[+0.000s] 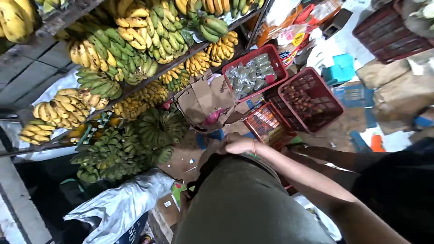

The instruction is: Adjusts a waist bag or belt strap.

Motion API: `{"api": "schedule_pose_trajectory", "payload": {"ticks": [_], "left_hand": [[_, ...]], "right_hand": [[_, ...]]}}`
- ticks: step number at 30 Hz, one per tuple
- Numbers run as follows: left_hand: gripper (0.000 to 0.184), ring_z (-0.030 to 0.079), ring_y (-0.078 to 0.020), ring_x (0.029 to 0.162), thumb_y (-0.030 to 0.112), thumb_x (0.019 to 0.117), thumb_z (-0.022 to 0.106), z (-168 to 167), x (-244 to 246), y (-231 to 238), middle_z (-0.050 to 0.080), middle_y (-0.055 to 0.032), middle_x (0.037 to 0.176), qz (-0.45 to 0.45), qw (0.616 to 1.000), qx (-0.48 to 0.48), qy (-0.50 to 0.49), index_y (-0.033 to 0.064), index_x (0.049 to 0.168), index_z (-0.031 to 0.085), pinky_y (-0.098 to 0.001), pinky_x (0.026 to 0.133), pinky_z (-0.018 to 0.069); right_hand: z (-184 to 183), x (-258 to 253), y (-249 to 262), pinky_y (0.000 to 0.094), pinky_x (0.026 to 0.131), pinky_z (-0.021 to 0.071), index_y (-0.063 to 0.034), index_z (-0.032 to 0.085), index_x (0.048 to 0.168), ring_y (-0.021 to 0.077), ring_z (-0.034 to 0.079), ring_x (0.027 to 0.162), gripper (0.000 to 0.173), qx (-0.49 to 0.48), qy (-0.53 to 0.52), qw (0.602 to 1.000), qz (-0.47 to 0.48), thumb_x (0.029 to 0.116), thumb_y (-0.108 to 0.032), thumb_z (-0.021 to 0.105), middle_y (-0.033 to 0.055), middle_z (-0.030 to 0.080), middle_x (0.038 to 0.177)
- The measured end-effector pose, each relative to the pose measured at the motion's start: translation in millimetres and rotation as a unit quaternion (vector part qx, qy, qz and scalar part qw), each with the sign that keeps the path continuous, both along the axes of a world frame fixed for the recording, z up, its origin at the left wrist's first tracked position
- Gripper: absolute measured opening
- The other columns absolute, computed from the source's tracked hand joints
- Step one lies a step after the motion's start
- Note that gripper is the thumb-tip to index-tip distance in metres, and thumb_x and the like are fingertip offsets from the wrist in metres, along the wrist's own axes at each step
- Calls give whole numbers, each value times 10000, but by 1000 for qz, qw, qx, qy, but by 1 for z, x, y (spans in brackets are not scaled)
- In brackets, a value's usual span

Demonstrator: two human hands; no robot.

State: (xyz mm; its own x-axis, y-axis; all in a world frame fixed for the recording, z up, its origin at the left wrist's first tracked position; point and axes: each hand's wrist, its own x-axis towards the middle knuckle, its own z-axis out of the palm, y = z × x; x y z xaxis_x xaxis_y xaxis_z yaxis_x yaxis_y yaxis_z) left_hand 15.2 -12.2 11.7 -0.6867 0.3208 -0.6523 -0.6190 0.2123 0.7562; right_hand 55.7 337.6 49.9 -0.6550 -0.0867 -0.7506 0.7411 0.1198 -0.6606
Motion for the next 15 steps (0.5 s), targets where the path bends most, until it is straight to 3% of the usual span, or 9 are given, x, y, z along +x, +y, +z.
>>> {"api": "schedule_pose_trajectory", "payload": {"ticks": [2, 4, 5, 6, 8, 9, 11, 13, 15], "left_hand": [[271, 480, 83, 507, -132, 836, 475, 51, -9, 29, 497, 70, 522, -53, 994, -89, 47, 45, 634, 439, -99, 533, 428], [48, 537, 70, 756, -26, 958, 524, 67, -26, 14, 578, 35, 792, -227, 972, -41, 44, -50, 922, 545, -110, 738, 471], [161, 561, 62, 920, 145, 1004, 555, 55, -35, -7, 620, 61, 978, -310, 949, 8, 59, 21, 1105, 575, -148, 868, 480], [297, 577, 10, 1019, 233, 990, 582, 47, -43, -18, 636, 28, 1093, -357, 930, 11, 82, 30, 1207, 587, -217, 936, 489], [449, 597, -104, 1106, 238, 947, 632, 64, -57, -5, 624, -75, 1217, -419, 902, -58, 87, -7, 1312, 541, -322, 986, 511], [481, 594, -182, 1125, 177, 937, 633, 79, -63, 14, 600, -152, 1271, -449, 884, -107, 78, -57, 1341, 517, -385, 992, 505], [491, 615, -306, 1204, 240, 937, 613, 83, -69, 30, 587, -243, 1351, -494, 846, -120, 161, -76, 1311, 583, -476, 1027, 520], [473, 609, -244, 1187, 380, 1025, 519, 82, -76, 43, 631, -183, 1297, -502, 836, -78, 208, -16, 1239, 664, -429, 1027, 508], [414, 642, -159, 1086, 401, 1053, 521, 83, -76, 53, 651, -109, 1231, -529, 821, -73, 200, 58, 1222, 678, -354, 930, 557]], "right_hand": [[-15, 21, 0, 553, 927, 502, 7, 744, 1058, 291, 662, 1008, 304, -5, 37, 999, 25, 981, -281, 686, 180, 709, 1061], [-20, 48, 11, 482, 868, 521, -10, 743, 1037, 219, 650, 920, 341, -27, 76, 997, 18, 977, -342, 692, 133, 703, 994], [-17, 63, 18, 442, 828, 527, -16, 737, 1032, 178, 638, 861, 349, -45, 94, 994, 11, 978, -357, 688, 106, 696, 948], [-12, 77, 25, 388, 814, 530, -36, 731, 1028, 127, 626, 840, 337, -66, 106, 992, 0, 967, -365, 693, 66, 689, 932], [2, 104, 32, 309, 807, 531, -51, 722, 1085, 61, 618, 841, 310, -97, 111, 989, -30, 952, -330, 701, 25, 691, 947], [8, 116, 32, 291, 822, 539, -39, 706, 1142, 56, 626, 862, 303, -96, 108, 988, -47, 955, -278, 706, 34, 696, 982], [19, 140, 29, 306, 846, 554, -60, 707, 1183, 69, 652, 892, 294, -40, 74, 991, -105, 962, -253, 708, 37, 717, 1023], [27, 168, 23, 383, 829, 580, -90, 732, 1128, 114, 682, 870, 210, 50, 29, 985, -163, 979, -213, 651, 34, 734, 993], [33, 211, 15, 350, 786, 596, -118, 728, 1153, 105, 697, 846, 199, 34, -2, 983, -181, 989, -175, 632, 7, 748, 990]]}}
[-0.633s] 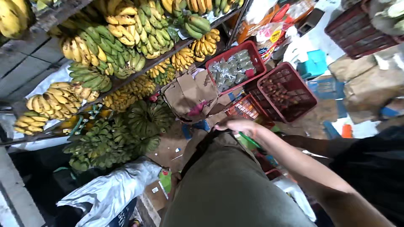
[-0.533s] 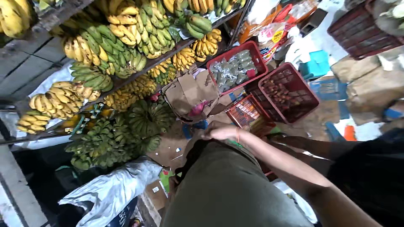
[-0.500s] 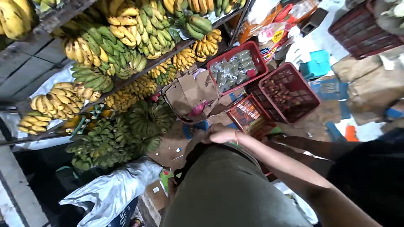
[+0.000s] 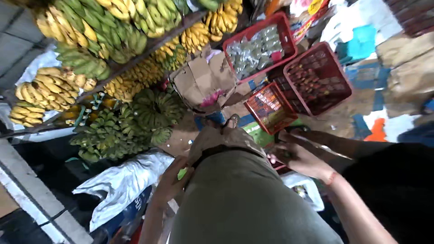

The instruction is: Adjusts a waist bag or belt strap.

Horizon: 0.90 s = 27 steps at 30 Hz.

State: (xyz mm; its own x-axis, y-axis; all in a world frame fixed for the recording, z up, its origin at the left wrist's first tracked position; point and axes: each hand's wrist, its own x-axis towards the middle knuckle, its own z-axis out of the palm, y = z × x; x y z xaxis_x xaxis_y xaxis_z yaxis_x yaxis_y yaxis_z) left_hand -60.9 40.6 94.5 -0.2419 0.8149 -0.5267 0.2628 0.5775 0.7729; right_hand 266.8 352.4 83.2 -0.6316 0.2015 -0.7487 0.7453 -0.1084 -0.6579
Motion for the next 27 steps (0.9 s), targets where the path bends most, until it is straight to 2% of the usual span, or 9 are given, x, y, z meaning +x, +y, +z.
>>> {"api": "schedule_pose_trajectory", "payload": {"ticks": [2, 5, 7, 12, 15, 17, 20, 24, 27], "left_hand": [[412, 662, -164, 1075, 385, 1042, 567, 2, 3, 5, 629, -133, 1262, -14, 1000, -21, -15, 53, 1272, 649, -348, 881, 593], [435, 675, -168, 1093, 343, 985, 661, 10, 7, -1, 640, -144, 1259, 14, 999, -7, -46, 27, 1283, 642, -347, 882, 610], [428, 670, -162, 1126, 291, 956, 696, 16, 9, -3, 652, -145, 1260, 42, 997, -6, -69, -4, 1263, 652, -340, 928, 597], [442, 687, -146, 1084, 261, 868, 792, 0, -1, 2, 692, -68, 1190, 52, 988, 2, -147, 12, 1206, 655, -349, 923, 604], [460, 694, -120, 1041, 232, 799, 821, -6, -11, 4, 695, -33, 1162, 28, 987, -3, -160, 39, 1181, 651, -325, 895, 608], [455, 682, -128, 1030, 200, 773, 784, -3, -11, 11, 668, -67, 1169, -25, 996, -19, -78, 31, 1176, 658, -316, 853, 609], [339, 699, -210, 943, 155, 845, 686, 4, 2, 19, 682, -156, 1127, -67, 993, 12, 93, 15, 1153, 694, -362, 805, 607], [260, 747, -236, 981, 137, 988, 590, 1, 29, 17, 751, -139, 1116, -34, 966, 70, 245, 24, 1159, 750, -388, 865, 615], [256, 752, -270, 797, 147, 978, 598, -4, 32, 24, 759, -150, 934, -13, 944, 78, 321, 0, 1101, 768, -424, 707, 618]], "right_hand": [[10, 36, -14, 268, 655, 583, -152, 708, 1272, 84, 694, 796, 328, -71, 18, 996, -52, 944, -167, 696, -11, 759, 1044], [25, 52, -50, 173, 509, 507, -146, 722, 1134, -10, 595, 600, 326, -64, -8, 980, -188, 811, -154, 759, -81, 741, 968], [31, 49, -64, 162, 476, 493, -116, 705, 1159, -28, 562, 553, 371, -67, -19, 970, -233, 791, -74, 720, -93, 732, 968], [24, 47, -71, 195, 619, 579, -74, 685, 1177, 8, 684, 784, 394, -18, -28, 968, -250, 786, -96, 731, -48, 737, 1027], [22, 56, -76, 167, 660, 555, -63, 746, 1073, -42, 657, 737, 254, 131, 5, 968, -212, 862, -177, 661, -31, 758, 937], [19, 52, -79, 153, 688, 538, -46, 777, 946, -61, 638, 723, 262, 276, 25, 944, -181, 927, -267, 637, 3, 752, 859], [23, 38, -81, 387, 715, 601, 2, 762, 917, 218, 729, 787, 302, 433, 24, 896, -95, 954, -256, 608, 150, 754, 901], [24, 29, -76, 506, 779, 607, -6, 727, 1195, 320, 755, 923, 381, 411, 29, 911, -26, 858, -90, 569, 166, 758, 1112], [24, 25, -74, 415, 806, 603, -22, 778, 1064, 254, 747, 935, 327, 388, 73, 919, -15, 883, -160, 543, 148, 762, 1070]]}}
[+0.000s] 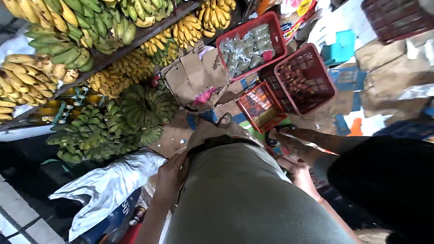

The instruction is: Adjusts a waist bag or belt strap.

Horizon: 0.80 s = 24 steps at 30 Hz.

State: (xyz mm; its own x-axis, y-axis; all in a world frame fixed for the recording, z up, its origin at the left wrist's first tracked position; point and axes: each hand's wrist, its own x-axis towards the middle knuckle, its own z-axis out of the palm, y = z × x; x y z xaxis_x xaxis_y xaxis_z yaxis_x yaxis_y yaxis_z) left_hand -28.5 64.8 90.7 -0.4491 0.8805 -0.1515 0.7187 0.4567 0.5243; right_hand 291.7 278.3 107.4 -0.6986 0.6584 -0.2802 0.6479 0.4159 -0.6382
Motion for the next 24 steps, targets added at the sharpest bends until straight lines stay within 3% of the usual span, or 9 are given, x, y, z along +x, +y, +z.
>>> {"api": "schedule_pose_trajectory", "payload": {"ticks": [4, 7, 8, 11, 14, 16, 19, 22, 24], "left_hand": [[252, 735, -275, 709, 208, 997, 606, -3, -4, 0, 728, -138, 824, -26, 997, -31, 59, 10, 921, 744, -438, 596, 598], [214, 730, -288, 703, 193, 957, 615, 8, -8, -12, 718, -123, 809, -58, 994, -64, 62, 30, 891, 736, -459, 565, 582], [210, 738, -290, 726, 186, 958, 612, 10, -8, -15, 727, -122, 831, -62, 994, -66, 59, 32, 930, 750, -457, 585, 592], [239, 734, -277, 717, 180, 974, 601, 3, -10, -12, 730, -133, 828, -34, 995, -26, 89, 7, 993, 766, -425, 595, 595], [227, 731, -287, 682, 151, 967, 608, -8, -19, 10, 727, -155, 797, -13, 993, -9, 116, -18, 951, 758, -421, 576, 587], [209, 725, -296, 679, 151, 962, 615, -20, -24, 11, 711, -152, 784, -32, 995, -38, 88, -6, 913, 744, -440, 569, 582], [212, 748, -319, 790, 176, 988, 623, -25, -32, -9, 740, -151, 889, -79, 992, -100, 1, 16, 999, 762, -505, 667, 612], [211, 748, -303, 806, 192, 987, 620, -7, -28, -27, 744, -128, 924, -91, 985, -143, -41, 49, 1064, 755, -506, 687, 612], [242, 751, -325, 828, 152, 978, 628, 7, -26, -28, 752, -143, 976, -80, 975, -199, -64, 58, 1169, 744, -541, 709, 607]], "right_hand": [[25, -9, 15, 569, 720, 590, -41, 761, 1121, 319, 754, 868, 421, -38, -68, 993, 88, 800, -247, 583, 146, 764, 1048], [21, -24, 11, 628, 680, 569, -57, 752, 1208, 399, 747, 805, 367, 17, -105, 992, 62, 891, -93, 569, 188, 765, 999], [12, -26, 9, 627, 676, 569, -48, 753, 1207, 415, 747, 802, 335, 47, -104, 993, 40, 924, -57, 574, 203, 765, 1009], [-23, -24, 18, 506, 576, 580, -37, 761, 1130, 325, 733, 690, 318, 175, -81, 981, -16, 987, -234, 557, 166, 764, 918], [-45, -35, 41, 534, 561, 550, -13, 743, 1127, 371, 723, 688, 320, 209, -88, 974, -26, 983, -225, 551, 195, 749, 874], [-62, -35, 41, 555, 558, 549, -21, 743, 1138, 390, 721, 687, 327, 188, -102, 977, 15, 980, -223, 540, 198, 749, 893], [-68, -17, 28, 544, 572, 574, -69, 746, 1157, 374, 736, 725, 331, 154, -117, 978, 82, 1033, -266, 512, 177, 754, 975], [-34, -6, 12, 613, 599, 570, -54, 725, 1192, 423, 735, 753, 307, 56, -193, 975, 98, 991, -204, 547, 197, 748, 1034], [-8, -14, 12, 693, 722, 546, -49, 655, 1297, 488, 717, 879, 358, -90, -324, 938, 83, 981, -210, 608, 243, 726, 1072]]}}
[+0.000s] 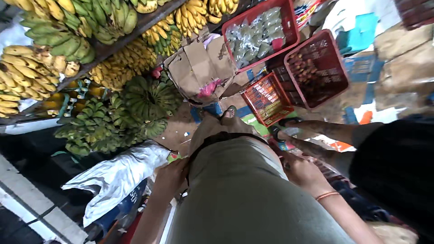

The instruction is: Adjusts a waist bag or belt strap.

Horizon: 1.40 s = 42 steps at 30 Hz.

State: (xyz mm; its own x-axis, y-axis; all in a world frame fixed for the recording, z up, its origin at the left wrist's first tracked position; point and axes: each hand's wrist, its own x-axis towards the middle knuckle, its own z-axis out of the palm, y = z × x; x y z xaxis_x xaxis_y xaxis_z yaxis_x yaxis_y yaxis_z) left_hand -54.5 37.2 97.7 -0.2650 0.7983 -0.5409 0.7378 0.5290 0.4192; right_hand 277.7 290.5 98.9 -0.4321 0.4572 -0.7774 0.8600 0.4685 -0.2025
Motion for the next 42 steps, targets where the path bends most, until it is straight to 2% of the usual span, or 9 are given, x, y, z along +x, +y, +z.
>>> {"api": "schedule_pose_trajectory", "payload": {"ticks": [2, 5, 8, 14, 17, 23, 30, 33, 42], "left_hand": [[286, 742, -347, 848, 114, 976, 626, 8, -1, 7, 740, -165, 1007, 23, 997, -59, -33, 59, 1242, 713, -565, 745, 597], [288, 724, -325, 829, 144, 1002, 589, 2, -9, 15, 731, -174, 977, 72, 990, -60, -104, 42, 1257, 678, -532, 773, 593], [264, 745, -206, 874, 222, 1036, 570, -14, -11, 12, 760, -107, 1016, 124, 987, 64, -75, 65, 1164, 739, -401, 798, 623], [372, 713, -264, 1029, 198, 986, 650, -26, -23, 28, 697, -163, 1207, 145, 967, 60, -199, 72, 1335, 654, -459, 890, 600], [623, 610, -231, 1265, 239, 954, 689, -31, -34, 31, 540, -105, 1482, 190, 912, 14, -364, 165, 1531, 466, -441, 1021, 548], [359, 673, -140, 1081, 270, 907, 779, -47, -18, 37, 691, -78, 1167, 202, 905, 110, -358, 93, 1217, 736, -341, 932, 590], [446, 663, -184, 1104, 259, 891, 803, -46, -29, 38, 619, -111, 1266, 196, 893, 68, -399, 65, 1263, 652, -364, 910, 600], [384, 675, -193, 1091, 216, 884, 814, -42, -30, 44, 648, -125, 1217, 215, 891, 52, -397, 30, 1194, 684, -373, 923, 596], [457, 677, -181, 1058, 208, 817, 862, -20, -44, 69, 702, -88, 1150, 178, 933, 25, -310, 69, 1219, 695, -403, 953, 564]], "right_hand": [[8, -9, 4, 713, 878, 497, -61, 577, 1393, 514, 669, 1052, 468, -120, -128, 983, -55, 974, -262, 640, 287, 693, 1135], [-9, 10, 18, 593, 734, 549, -48, 755, 975, 314, 698, 793, 250, -106, 48, 986, -116, 828, -250, 735, 145, 723, 857], [-20, 3, 44, 523, 700, 559, -103, 760, 870, 199, 679, 747, 186, -116, 124, 979, -114, 778, -265, 746, 54, 724, 836], [-3, -101, 96, 361, 801, 586, -134, 738, 1187, 84, 686, 887, 293, -126, 255, 958, -46, 966, -301, 644, 19, 740, 1066], [-26, -181, 71, 447, 913, 583, -123, 756, 1197, 170, 698, 1015, 414, -186, 317, 926, 83, 928, -435, 722, 75, 734, 1119], [-51, -271, 25, 572, 944, 542, -187, 789, 1096, 259, 692, 1061, 392, -305, 147, 885, 319, 860, -500, 800, 77, 746, 1088], [-31, -298, 17, 522, 822, 562, -128, 784, 949, 236, 694, 861, 269, -300, 92, 881, 355, 840, -363, 857, 64, 737, 890], [-30, -304, 16, 583, 931, 521, -89, 763, 1056, 310, 687, 993, 317, -302, 66, 883, 352, 964, -389, 722, 131, 732, 1010], [-31, -311, 10, 643, 917, 502, -91, 743, 1101, 355, 672, 1041, 397, -243, 46, 904, 349, 852, -385, 838, 147, 722, 1074]]}}
